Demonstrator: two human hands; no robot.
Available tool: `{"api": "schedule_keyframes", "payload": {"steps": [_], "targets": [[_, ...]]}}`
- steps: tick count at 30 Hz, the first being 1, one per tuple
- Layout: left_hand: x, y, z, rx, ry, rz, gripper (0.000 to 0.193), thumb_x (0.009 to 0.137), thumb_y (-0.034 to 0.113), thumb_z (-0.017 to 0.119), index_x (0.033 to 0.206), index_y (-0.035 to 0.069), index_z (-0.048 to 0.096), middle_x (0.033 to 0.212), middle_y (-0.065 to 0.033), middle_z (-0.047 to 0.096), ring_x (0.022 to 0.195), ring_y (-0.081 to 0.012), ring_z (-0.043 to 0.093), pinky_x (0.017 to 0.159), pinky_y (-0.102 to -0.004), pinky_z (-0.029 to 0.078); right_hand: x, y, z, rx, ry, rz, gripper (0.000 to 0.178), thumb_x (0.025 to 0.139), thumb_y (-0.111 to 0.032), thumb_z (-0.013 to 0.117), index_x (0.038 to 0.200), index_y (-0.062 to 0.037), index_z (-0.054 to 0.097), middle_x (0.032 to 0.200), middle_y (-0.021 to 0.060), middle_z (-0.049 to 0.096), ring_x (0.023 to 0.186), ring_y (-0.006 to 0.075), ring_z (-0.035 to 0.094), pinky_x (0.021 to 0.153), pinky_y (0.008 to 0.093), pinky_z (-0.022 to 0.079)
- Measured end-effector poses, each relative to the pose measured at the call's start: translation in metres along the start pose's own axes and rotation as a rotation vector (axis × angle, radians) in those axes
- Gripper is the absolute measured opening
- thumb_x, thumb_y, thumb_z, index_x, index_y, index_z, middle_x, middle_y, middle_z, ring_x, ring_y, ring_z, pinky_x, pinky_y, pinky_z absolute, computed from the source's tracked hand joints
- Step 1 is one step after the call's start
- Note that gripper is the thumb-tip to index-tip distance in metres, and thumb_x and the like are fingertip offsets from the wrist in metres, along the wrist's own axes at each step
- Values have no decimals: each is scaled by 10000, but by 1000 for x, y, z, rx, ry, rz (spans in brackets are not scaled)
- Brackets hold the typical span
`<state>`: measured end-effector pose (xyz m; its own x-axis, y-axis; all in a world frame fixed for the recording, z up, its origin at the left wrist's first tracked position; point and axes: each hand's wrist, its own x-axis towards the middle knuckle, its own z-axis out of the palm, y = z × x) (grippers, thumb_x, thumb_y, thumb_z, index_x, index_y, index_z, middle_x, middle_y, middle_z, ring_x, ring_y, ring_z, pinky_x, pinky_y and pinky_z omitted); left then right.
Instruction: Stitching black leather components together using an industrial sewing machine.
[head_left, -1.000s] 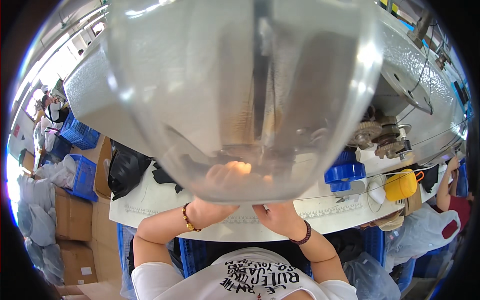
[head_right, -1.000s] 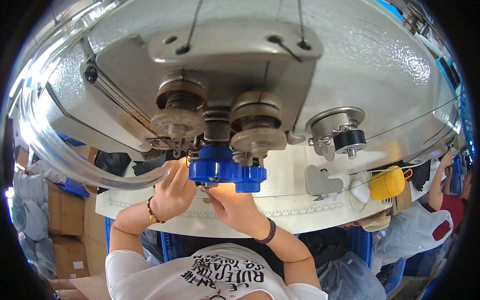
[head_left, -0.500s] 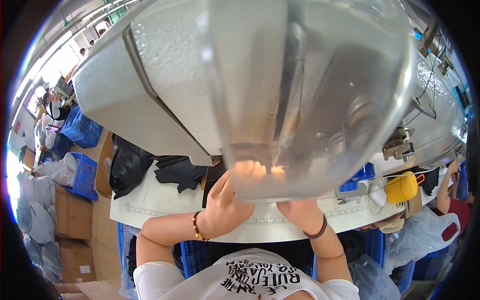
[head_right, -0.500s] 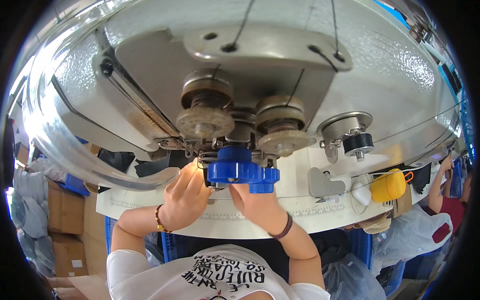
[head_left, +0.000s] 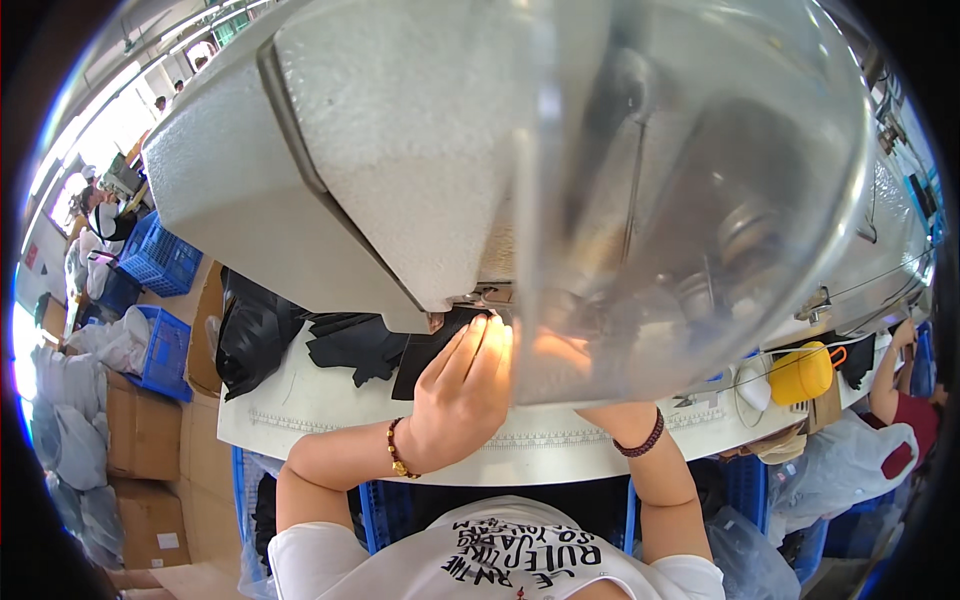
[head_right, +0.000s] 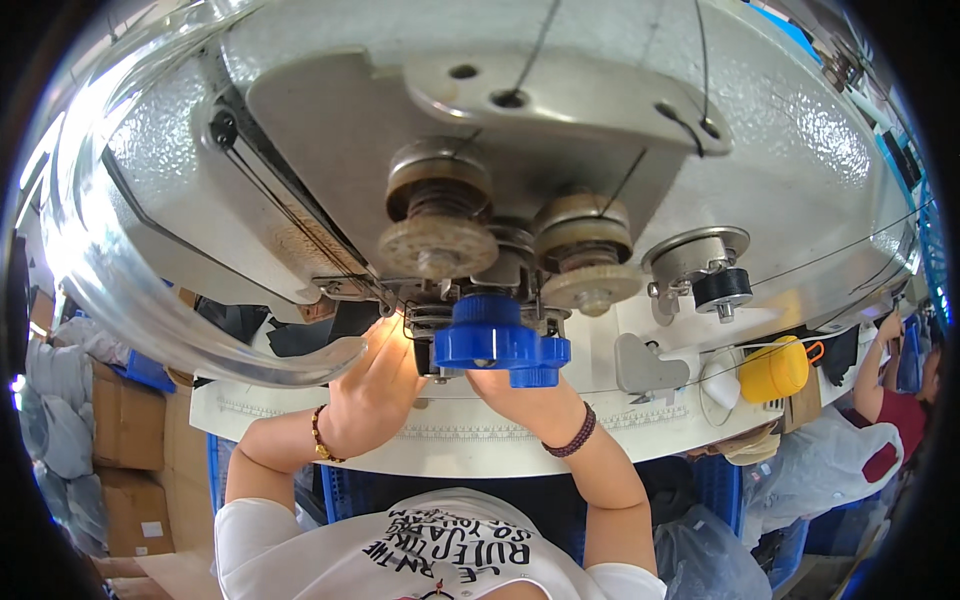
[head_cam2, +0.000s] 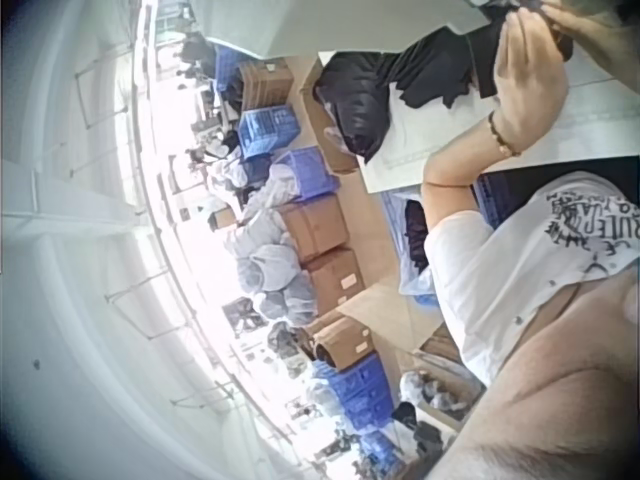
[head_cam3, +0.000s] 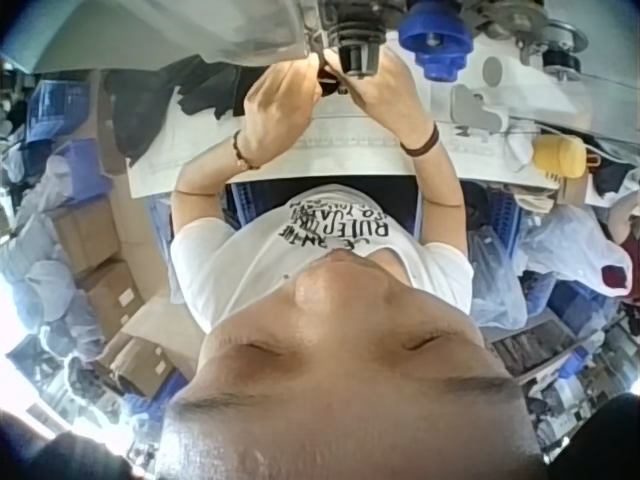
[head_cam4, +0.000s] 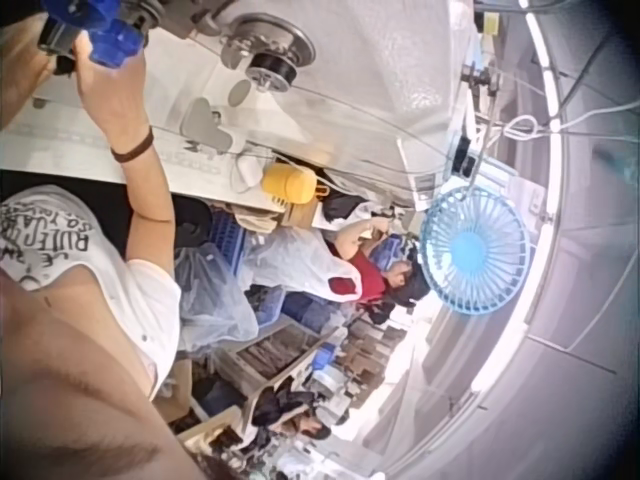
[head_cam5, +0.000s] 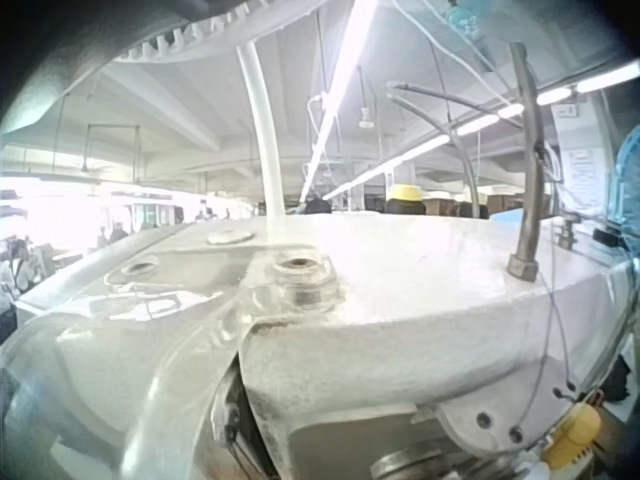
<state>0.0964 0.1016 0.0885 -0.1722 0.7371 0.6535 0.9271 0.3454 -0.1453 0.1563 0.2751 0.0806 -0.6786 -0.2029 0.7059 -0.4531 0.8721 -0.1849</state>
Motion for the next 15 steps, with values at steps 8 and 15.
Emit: {"api": "schedule_keyframes", "payload": {"steps": [8,15], "targets": [[5,-16,-9,-182,-36,-76,327,590,30,656,903,-43,597,957,-127,553,894,-268,598,726,-309,520,-11,0,23,-63,43,51,239,610,-65,592,847,-73,617,894,115,595,742,263,590,600,381,478],[3,-38,-14,-244,-108,-10,364,626,52,667,977,-12,595,959,-49,554,611,-119,580,472,-239,468,-14,-20,18,-236,-73,63,166,662,-57,581,822,-18,607,893,144,579,788,277,568,669,387,455]]}}
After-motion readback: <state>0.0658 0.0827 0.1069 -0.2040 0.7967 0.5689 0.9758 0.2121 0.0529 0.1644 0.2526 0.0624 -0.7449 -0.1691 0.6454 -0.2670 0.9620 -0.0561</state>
